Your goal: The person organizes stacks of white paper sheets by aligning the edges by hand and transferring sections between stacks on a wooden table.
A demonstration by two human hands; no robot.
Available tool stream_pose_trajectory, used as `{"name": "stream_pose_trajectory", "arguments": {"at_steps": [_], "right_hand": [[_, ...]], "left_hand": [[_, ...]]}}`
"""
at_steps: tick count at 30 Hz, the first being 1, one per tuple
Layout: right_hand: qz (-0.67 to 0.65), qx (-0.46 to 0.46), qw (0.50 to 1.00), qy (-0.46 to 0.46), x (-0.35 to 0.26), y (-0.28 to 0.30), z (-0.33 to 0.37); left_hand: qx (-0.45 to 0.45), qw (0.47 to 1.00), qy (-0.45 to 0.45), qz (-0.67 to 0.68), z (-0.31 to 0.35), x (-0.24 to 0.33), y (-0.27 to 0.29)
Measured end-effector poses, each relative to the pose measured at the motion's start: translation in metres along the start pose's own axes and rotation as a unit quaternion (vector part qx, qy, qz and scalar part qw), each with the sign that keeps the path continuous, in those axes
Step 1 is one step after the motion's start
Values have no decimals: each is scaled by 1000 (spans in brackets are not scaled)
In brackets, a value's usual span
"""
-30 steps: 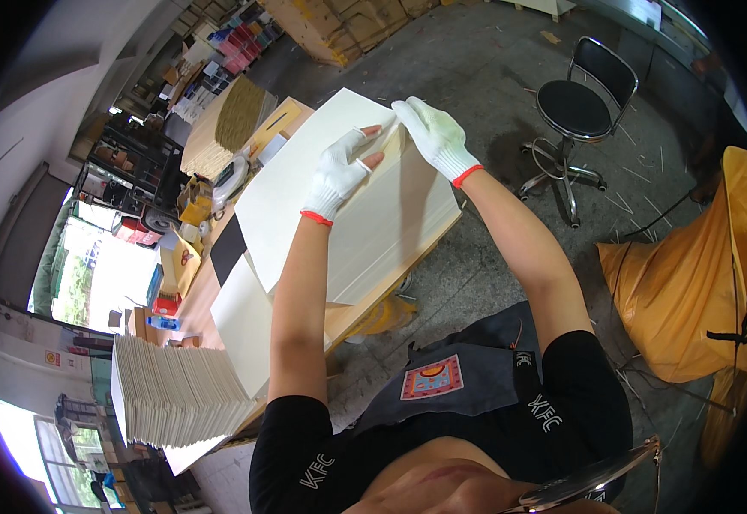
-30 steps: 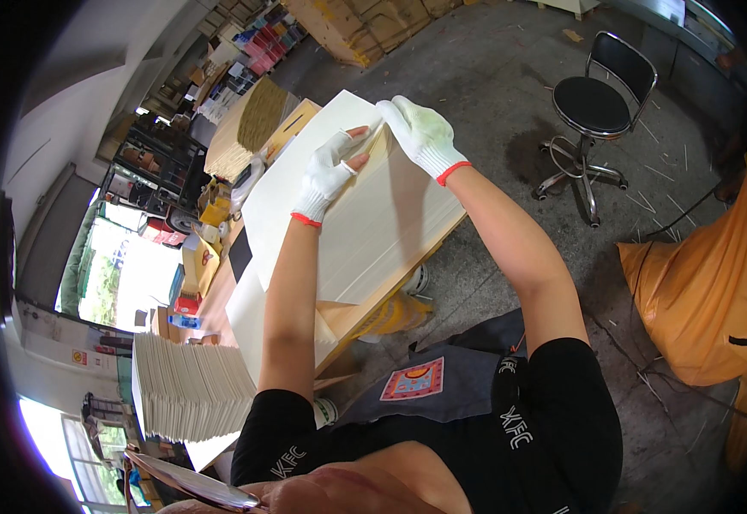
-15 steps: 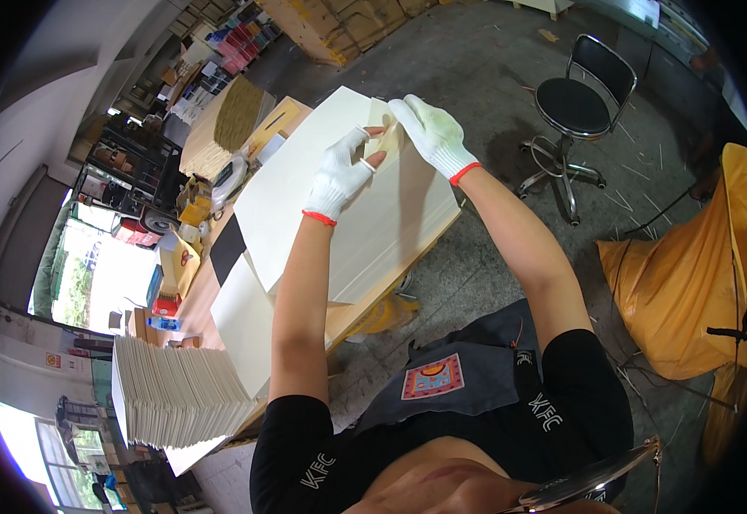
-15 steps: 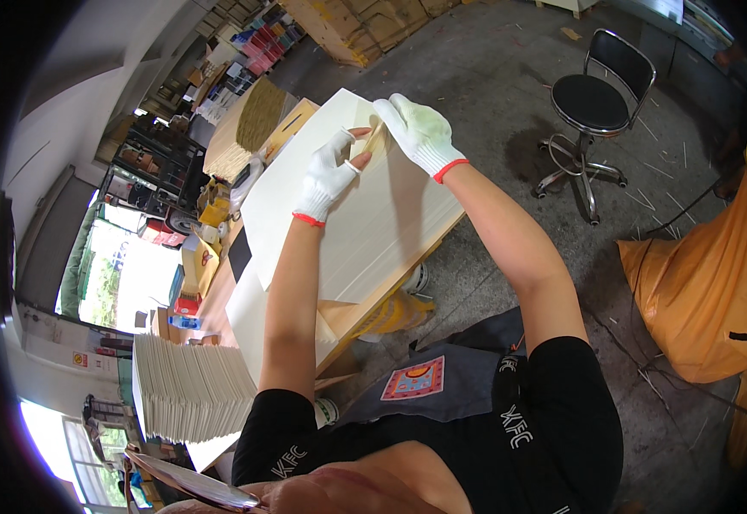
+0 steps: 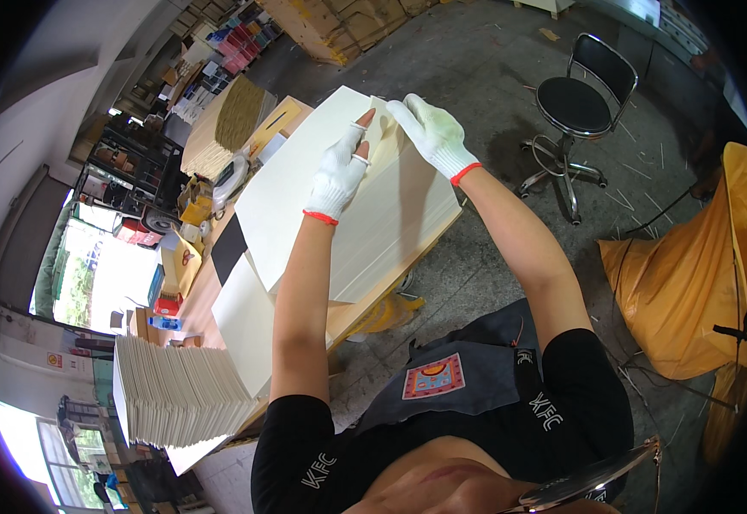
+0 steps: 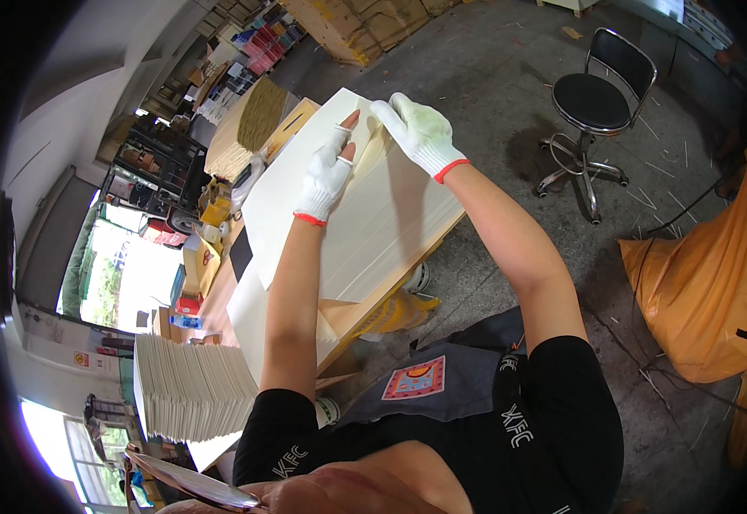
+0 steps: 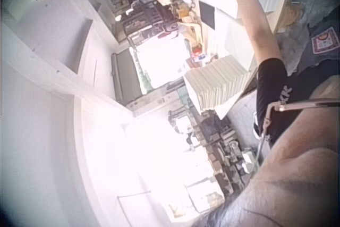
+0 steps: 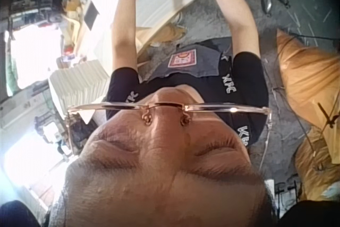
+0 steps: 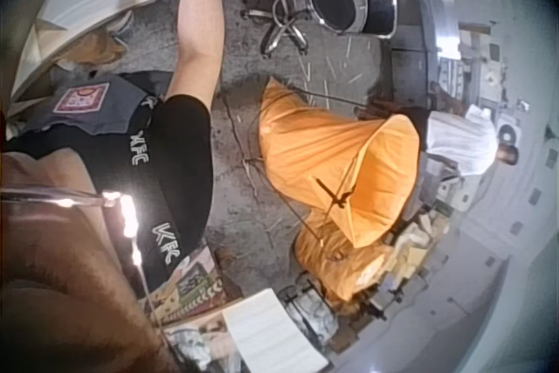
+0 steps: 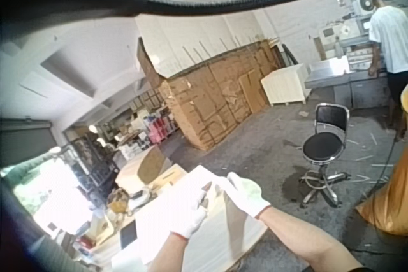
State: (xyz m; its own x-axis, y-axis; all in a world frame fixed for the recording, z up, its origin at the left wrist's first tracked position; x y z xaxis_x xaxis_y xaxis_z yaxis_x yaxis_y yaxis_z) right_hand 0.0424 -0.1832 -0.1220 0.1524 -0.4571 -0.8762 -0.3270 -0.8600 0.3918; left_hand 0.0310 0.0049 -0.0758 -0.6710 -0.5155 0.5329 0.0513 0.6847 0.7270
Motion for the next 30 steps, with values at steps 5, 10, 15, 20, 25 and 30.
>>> {"name": "stream_pose_trajectory", "arguments": {"at_steps": [5,10,15,20,25,30], "right_hand": [[14,29,999,30,7,-5,-6],[7,29,999,32,8,-5,-4],[9,23,999,21,4,-4,-3],[12,18,999,28,6,-6,-5],[1,27,1000,4,8,-5,-4],[0,25,1000,7,8,-7,-5]], "left_hand": [[-60,998,30,-17,-2,3,2],[-83,993,85,4,-2,11,1],[-39,998,38,27,0,1,-1],[35,993,-100,-47,-1,-12,-4],[-89,994,55,-37,-3,10,2],[-60,997,56,-13,0,5,0]]}}
Point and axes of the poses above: each hand's wrist, its own z-axis away from the middle knuckle, its own y-axis out of the back of the hand, x = y × z, the point moved 2 cm from there along -z, towards the middle knuckle, and after that the axes turned 11 degrees about -y, right-handed, at the moved point
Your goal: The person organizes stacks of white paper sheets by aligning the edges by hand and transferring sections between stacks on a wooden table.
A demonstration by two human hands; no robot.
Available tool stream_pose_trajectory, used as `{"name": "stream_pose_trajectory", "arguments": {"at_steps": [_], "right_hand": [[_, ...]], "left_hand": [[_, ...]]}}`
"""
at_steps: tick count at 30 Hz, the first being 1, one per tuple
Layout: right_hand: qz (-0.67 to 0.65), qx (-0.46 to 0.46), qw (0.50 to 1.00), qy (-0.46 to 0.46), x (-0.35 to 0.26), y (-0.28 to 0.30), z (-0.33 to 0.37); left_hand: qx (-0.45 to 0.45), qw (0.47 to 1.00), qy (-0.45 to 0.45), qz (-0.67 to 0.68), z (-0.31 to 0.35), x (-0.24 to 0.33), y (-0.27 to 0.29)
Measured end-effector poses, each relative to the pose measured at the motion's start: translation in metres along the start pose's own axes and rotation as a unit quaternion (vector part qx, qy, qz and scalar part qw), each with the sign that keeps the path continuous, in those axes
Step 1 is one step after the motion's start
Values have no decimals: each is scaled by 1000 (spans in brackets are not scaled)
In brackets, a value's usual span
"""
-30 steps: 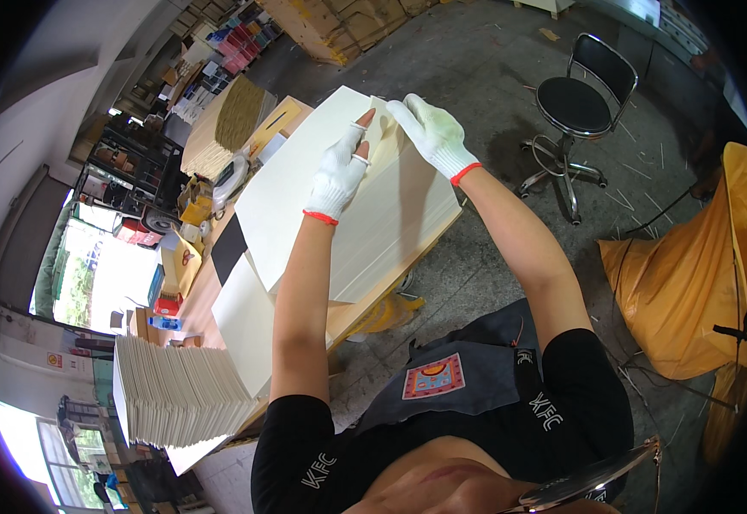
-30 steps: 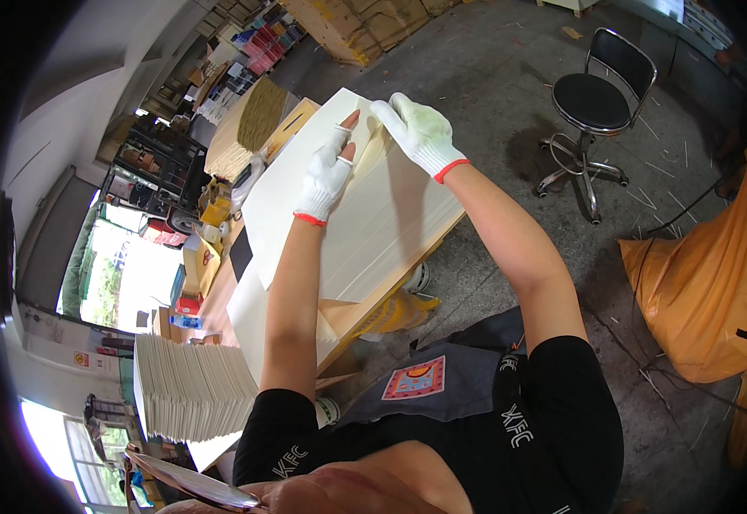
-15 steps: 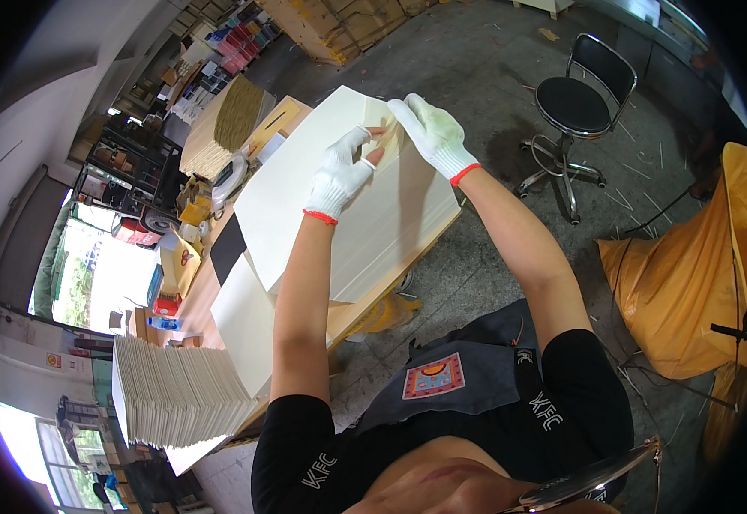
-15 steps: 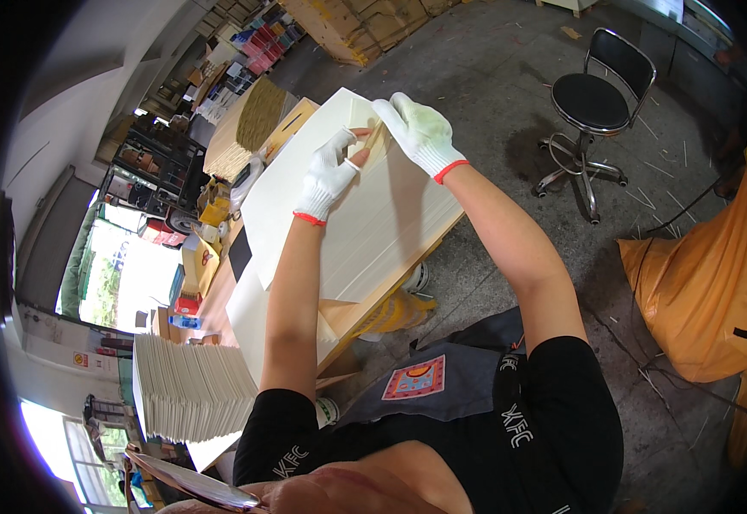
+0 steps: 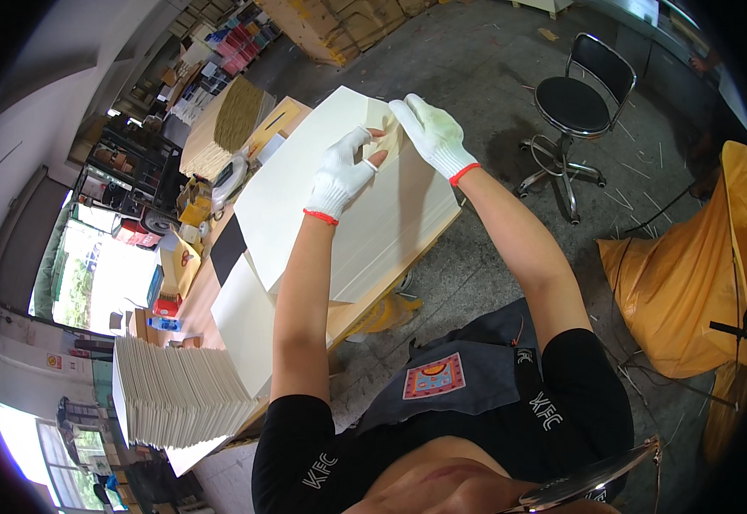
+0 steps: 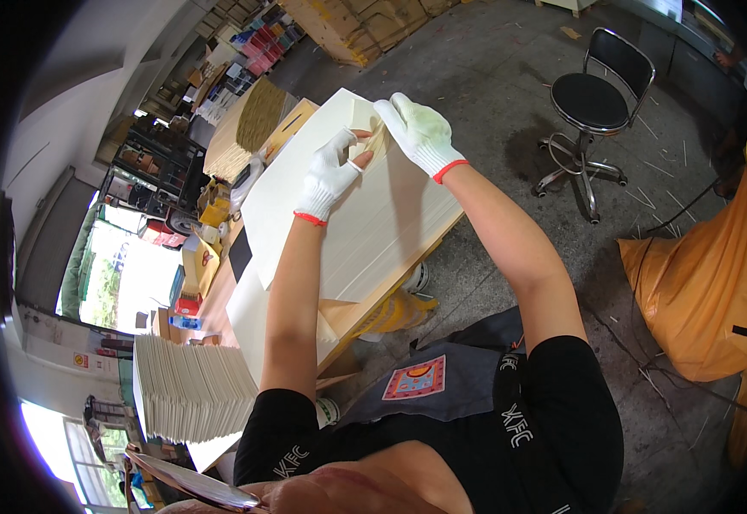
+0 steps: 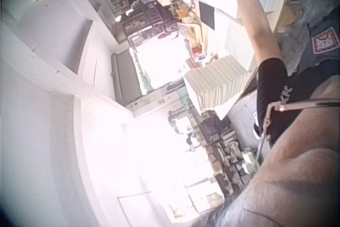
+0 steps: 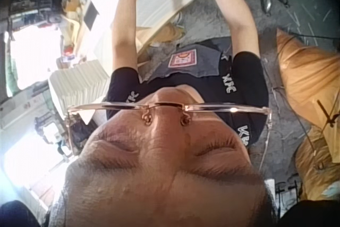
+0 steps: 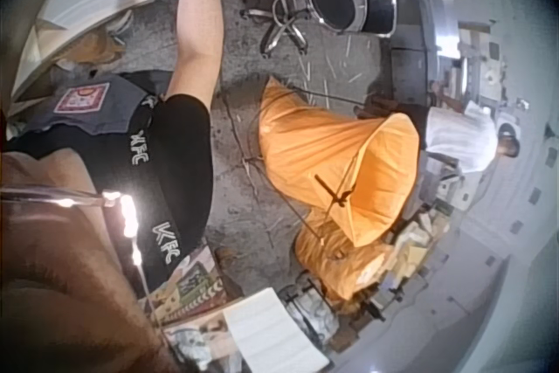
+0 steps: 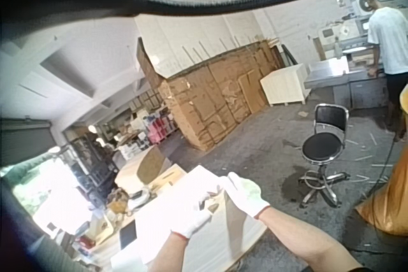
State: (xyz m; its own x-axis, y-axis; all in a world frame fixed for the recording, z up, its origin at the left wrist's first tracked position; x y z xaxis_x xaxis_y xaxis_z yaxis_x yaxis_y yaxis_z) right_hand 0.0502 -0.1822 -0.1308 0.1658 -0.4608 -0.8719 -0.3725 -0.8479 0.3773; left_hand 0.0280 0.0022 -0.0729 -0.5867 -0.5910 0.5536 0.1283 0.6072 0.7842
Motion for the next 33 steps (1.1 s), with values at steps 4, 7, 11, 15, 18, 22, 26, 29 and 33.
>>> {"name": "stream_pose_trajectory", "arguments": {"at_steps": [4,7,11,15,18,22,26,29,33], "right_hand": [[-11,-2,1000,0,2,1,0],[-9,-11,1000,2,-5,4,4],[17,1,1000,5,-3,2,1],[-4,17,1000,12,0,0,1],[-2,9,1000,-1,-1,1,1],[-3,-13,1000,-19,-8,3,4],[10,9,1000,-1,-3,2,2],[3,8,1000,-3,-2,1,2],[-13,15,1000,-2,-2,-1,3]], "left_hand": [[-4,1000,-6,8,-2,0,-1],[65,996,-66,6,1,-4,-3],[35,998,-52,-20,-2,-8,0],[-13,997,-32,-68,0,5,1],[-24,999,7,-36,0,13,3],[18,1000,-16,-5,2,4,1],[64,995,-76,-19,0,-2,-4],[20,998,-46,-37,-1,0,-1],[-1,995,-74,-61,-3,-8,-3]]}}
Point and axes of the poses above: each hand's wrist, its own z-axis away from the middle knuckle, its own y-axis out of the back of the hand, x = y × z, the point moved 2 cm from there along -z, towards the middle knuckle, and after that the axes turned 11 degrees about -y, right-handed, at the moved point
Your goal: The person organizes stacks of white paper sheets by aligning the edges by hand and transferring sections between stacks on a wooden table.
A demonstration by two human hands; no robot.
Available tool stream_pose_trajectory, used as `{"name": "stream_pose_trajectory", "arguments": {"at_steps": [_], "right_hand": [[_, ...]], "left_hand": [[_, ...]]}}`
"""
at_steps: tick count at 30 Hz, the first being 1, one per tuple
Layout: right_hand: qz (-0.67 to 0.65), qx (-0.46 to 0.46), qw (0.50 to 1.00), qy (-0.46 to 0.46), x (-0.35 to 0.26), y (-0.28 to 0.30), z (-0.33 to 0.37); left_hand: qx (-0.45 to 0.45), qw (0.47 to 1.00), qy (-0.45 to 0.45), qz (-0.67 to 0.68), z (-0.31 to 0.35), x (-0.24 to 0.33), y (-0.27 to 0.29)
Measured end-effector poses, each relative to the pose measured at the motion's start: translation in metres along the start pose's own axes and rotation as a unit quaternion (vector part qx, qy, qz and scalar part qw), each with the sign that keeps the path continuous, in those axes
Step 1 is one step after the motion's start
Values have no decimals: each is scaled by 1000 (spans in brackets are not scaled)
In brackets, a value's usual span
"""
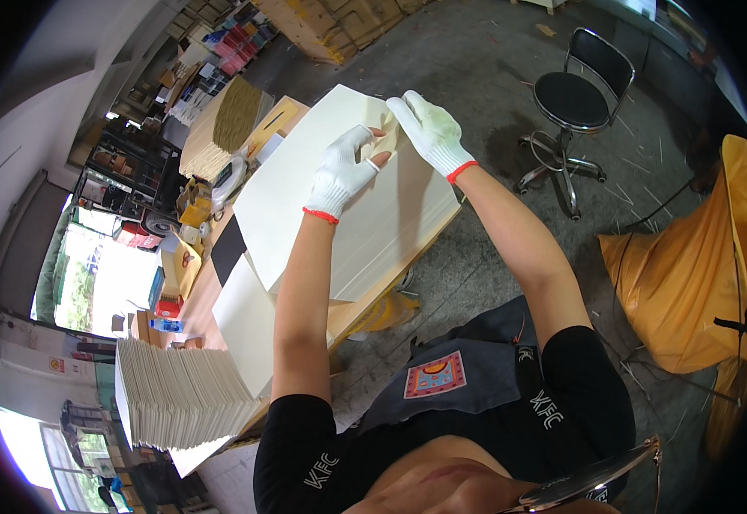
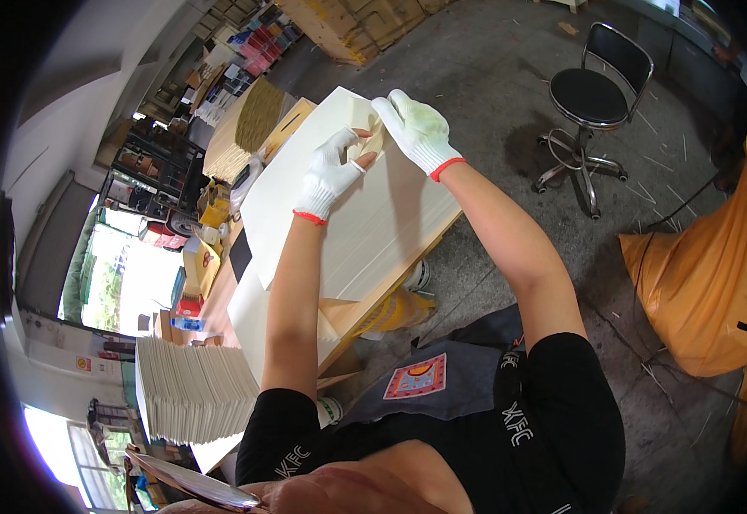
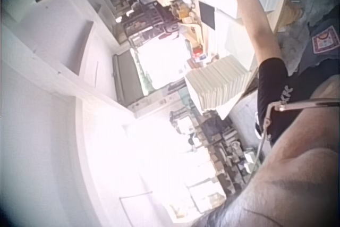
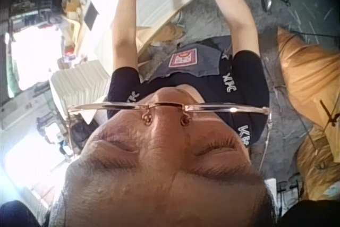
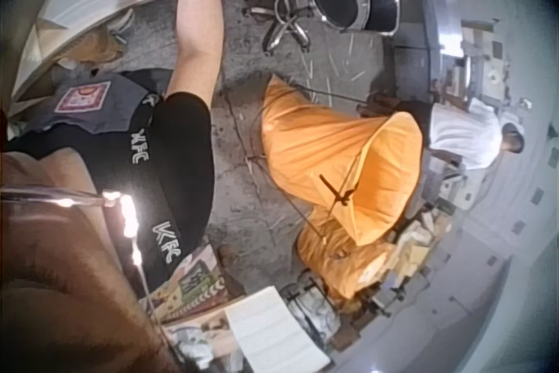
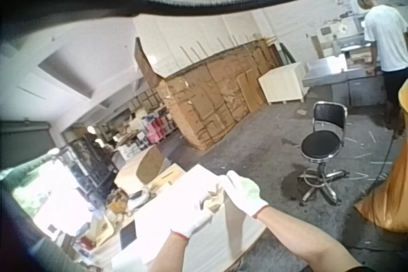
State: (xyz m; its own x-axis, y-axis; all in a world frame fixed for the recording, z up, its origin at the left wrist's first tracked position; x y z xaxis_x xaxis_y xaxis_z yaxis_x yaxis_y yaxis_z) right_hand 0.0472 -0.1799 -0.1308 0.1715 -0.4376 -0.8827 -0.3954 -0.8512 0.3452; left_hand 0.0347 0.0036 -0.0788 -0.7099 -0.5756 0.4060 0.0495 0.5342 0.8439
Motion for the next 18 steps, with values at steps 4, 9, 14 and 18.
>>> {"name": "stream_pose_trajectory", "arguments": {"at_steps": [4,9,14,18], "right_hand": [[2,1,1000,-7,3,0,-2],[-22,-10,999,-29,-1,1,1],[4,-8,1000,-28,0,1,-1],[-8,-8,1000,-4,1,1,0]], "left_hand": [[5,999,34,37,0,4,2],[-13,987,103,123,0,16,5],[37,999,13,34,1,3,0],[-68,996,52,-2,-2,2,5]]}}
Point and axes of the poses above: each hand's wrist, its own z-axis away from the middle knuckle, its own y-axis out of the back of the hand, x = y × z, the point moved 2 cm from there along -z, towards the middle knuckle, and after that the axes turned 11 degrees about -y, right-handed, at the moved point
